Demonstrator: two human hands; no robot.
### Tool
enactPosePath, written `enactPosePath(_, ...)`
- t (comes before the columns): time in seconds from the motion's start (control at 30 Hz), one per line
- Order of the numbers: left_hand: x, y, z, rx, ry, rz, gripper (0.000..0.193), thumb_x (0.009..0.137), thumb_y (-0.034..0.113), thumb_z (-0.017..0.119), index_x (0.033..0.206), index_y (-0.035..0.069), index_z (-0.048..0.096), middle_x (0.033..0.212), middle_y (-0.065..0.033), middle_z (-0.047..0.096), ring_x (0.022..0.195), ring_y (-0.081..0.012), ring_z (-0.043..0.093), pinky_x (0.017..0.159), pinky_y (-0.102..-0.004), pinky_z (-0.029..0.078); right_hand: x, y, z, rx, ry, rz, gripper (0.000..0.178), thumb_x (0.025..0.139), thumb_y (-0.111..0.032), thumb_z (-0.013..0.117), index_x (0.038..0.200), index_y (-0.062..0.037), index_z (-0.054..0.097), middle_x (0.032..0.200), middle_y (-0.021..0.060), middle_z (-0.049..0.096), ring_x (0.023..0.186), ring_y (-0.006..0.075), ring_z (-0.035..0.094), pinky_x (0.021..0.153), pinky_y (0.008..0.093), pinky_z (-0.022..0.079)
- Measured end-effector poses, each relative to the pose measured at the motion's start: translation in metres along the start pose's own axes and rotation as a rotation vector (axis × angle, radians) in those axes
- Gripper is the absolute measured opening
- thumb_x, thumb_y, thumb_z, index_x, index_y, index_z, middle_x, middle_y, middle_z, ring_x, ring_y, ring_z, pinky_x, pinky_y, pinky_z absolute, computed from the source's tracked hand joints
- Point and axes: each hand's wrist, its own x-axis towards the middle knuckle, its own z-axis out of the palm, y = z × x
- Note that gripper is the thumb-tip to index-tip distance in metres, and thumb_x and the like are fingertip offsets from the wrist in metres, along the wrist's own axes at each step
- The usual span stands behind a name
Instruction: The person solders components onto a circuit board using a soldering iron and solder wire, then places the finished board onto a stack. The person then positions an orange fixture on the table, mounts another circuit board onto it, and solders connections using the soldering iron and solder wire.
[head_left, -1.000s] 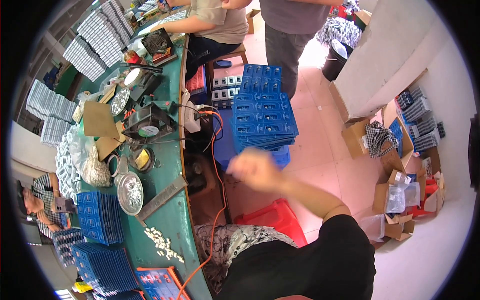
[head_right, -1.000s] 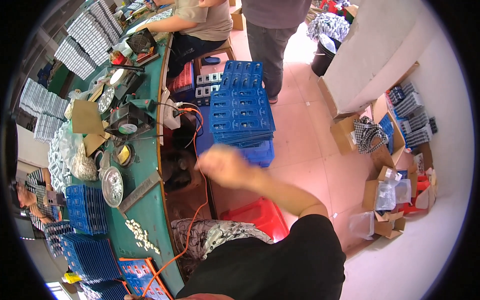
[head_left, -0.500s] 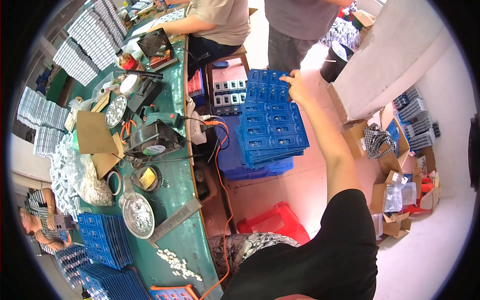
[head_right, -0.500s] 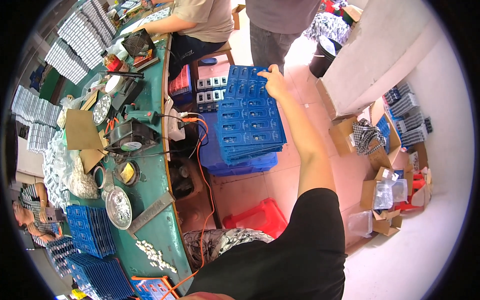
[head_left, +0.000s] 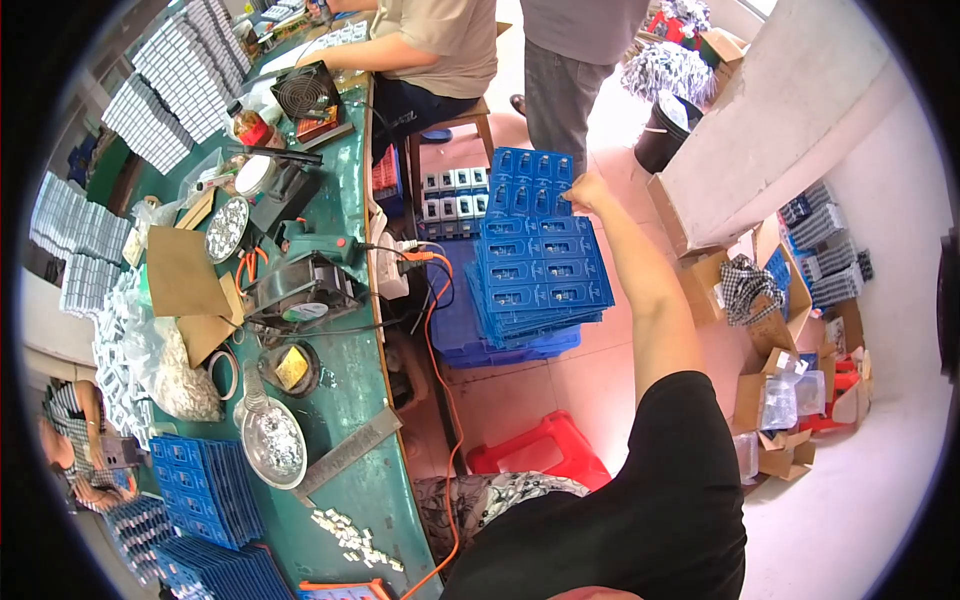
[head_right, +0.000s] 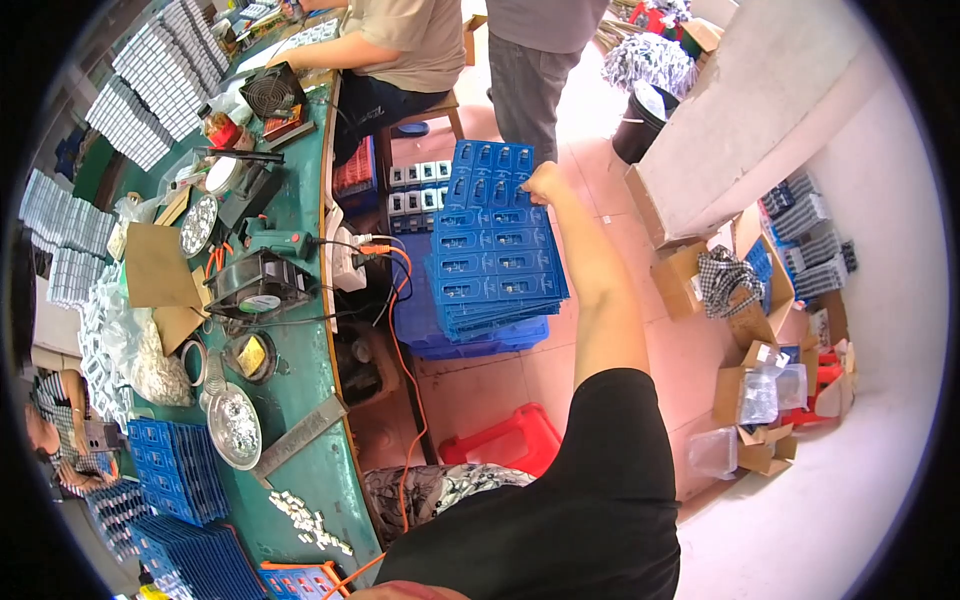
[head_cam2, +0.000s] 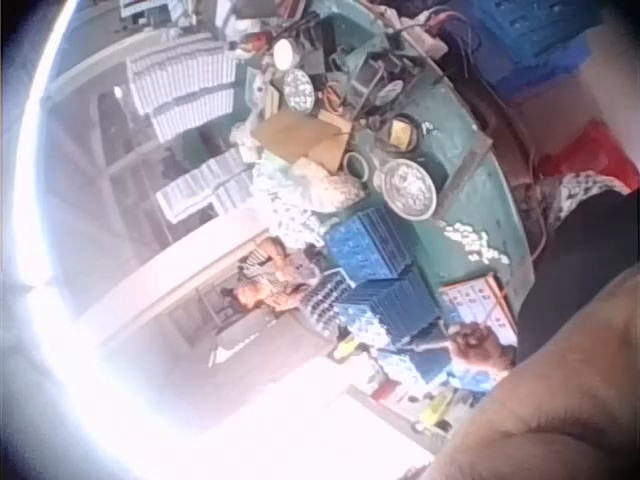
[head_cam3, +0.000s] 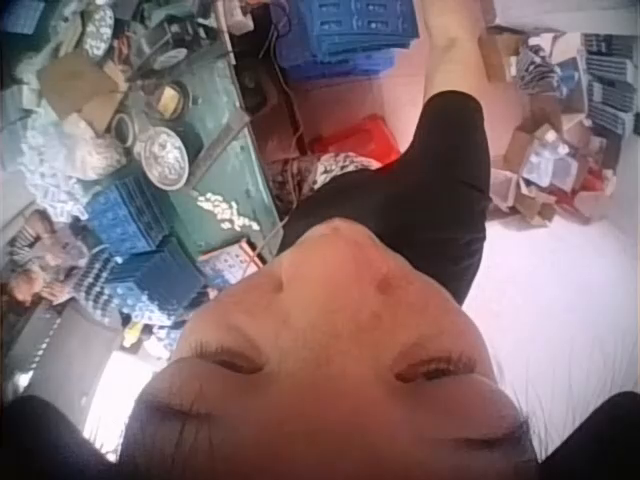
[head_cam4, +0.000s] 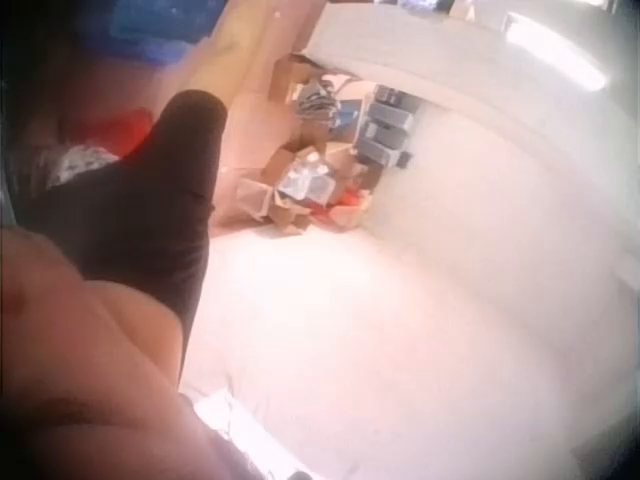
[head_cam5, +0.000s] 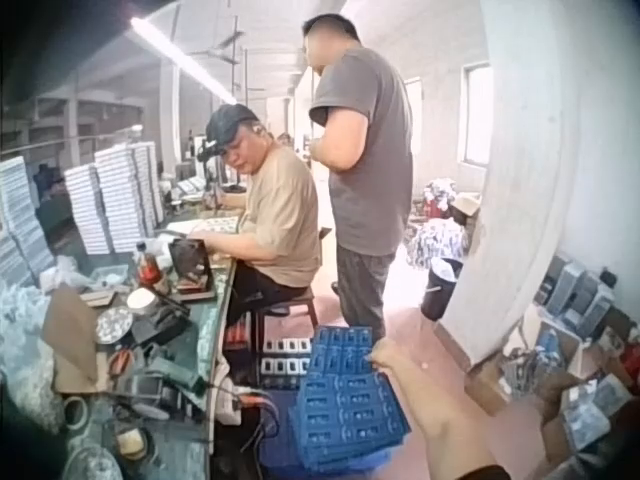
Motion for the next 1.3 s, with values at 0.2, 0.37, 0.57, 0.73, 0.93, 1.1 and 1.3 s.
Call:
enactPosePath(0.2,-0.014,0.0,0.002,0.097,0.033,0.114,0.029,0.086,0.034,0.063,0.087,0.005,0.066,0.07,-0.0072,0.065,0.048,-0.0087,0.047,0.041,-0.0242,0.034,-0.002,0.004,-0.003,0.135,-0.004,-0.006,0.018,0.077,-0.011,0.079,0.081,0.0035,0.067,0.064,0.0143,0.066,0.049,0.0198,0.063,0.045,0.0324,0.053)
enactPosePath(0.37,-0.019,0.0,-0.013,0.08,0.081,0.154,0.032,0.087,0.036,0.063,0.088,0.004,0.067,0.068,-0.0062,0.063,0.047,-0.0083,0.045,0.041,-0.024,0.032,-0.004,0.01,-0.011,0.185,0.059,-0.022,0.014,0.076,-0.006,0.077,0.079,0.002,0.067,0.064,0.0132,0.066,0.05,0.019,0.064,0.043,0.032,0.052)
enactPosePath(0.57,-0.029,0.005,-0.002,0.08,0.045,0.181,0.032,0.087,0.035,0.065,0.089,0.004,0.067,0.064,-0.0042,0.059,0.048,-0.0088,0.04,0.043,-0.0242,0.03,0.001,-0.002,-0.011,-0.038,0.027,-0.123,0.031,0.074,-0.005,0.076,0.103,0.0032,0.067,0.078,0.0138,0.071,0.061,0.0177,0.068,0.056,0.0318,0.054)
enactPosePath(0.73,-0.031,0.025,0.0,-0.073,0.083,0.051,0.029,0.086,0.03,0.066,0.092,0.003,0.064,0.07,-0.0047,0.059,0.053,-0.0095,0.043,0.047,-0.0229,0.032,-0.034,0.002,0.004,-0.12,0.352,-0.415,0.033,0.077,-0.002,0.055,0.105,-0.0085,0.073,0.095,0.0201,0.071,0.082,0.0315,0.07,0.078,0.0399,0.054)
enactPosePath(0.93,-0.036,0.037,-0.007,-0.115,0.068,0.087,0.028,0.085,0.026,0.068,0.093,0.0,0.061,0.074,-0.0038,0.06,0.057,-0.01,0.047,0.05,-0.0215,0.036,-0.07,-0.027,-0.016,-0.46,0.207,-0.483,0.038,0.082,-0.005,0.05,0.109,-0.0169,0.073,0.115,0.0172,0.065,0.108,0.0336,0.062,0.094,0.0421,0.048)
enactPosePath(1.1,-0.04,0.043,-0.015,-0.217,-0.005,0.047,0.022,0.085,0.021,0.069,0.092,0.001,0.061,0.073,-0.0024,0.059,0.061,-0.0093,0.052,0.053,-0.0193,0.04,-0.072,-0.039,-0.02,-0.536,0.111,-0.449,0.033,0.084,-0.008,0.055,0.109,-0.0192,0.073,0.114,0.0134,0.065,0.108,0.0324,0.061,0.095,0.0413,0.049)
enactPosePath(1.3,-0.045,0.043,-0.025,-0.261,0.104,0.082,0.021,0.086,0.021,0.07,0.09,0.003,0.061,0.075,-0.0011,0.059,0.062,-0.0096,0.052,0.054,-0.0193,0.041,-0.126,-0.083,-0.016,-0.339,0.217,-0.83,0.026,0.086,-0.009,0.056,0.106,-0.0151,0.072,0.098,0.0136,0.066,0.094,0.033,0.064,0.084,0.0421,0.051)
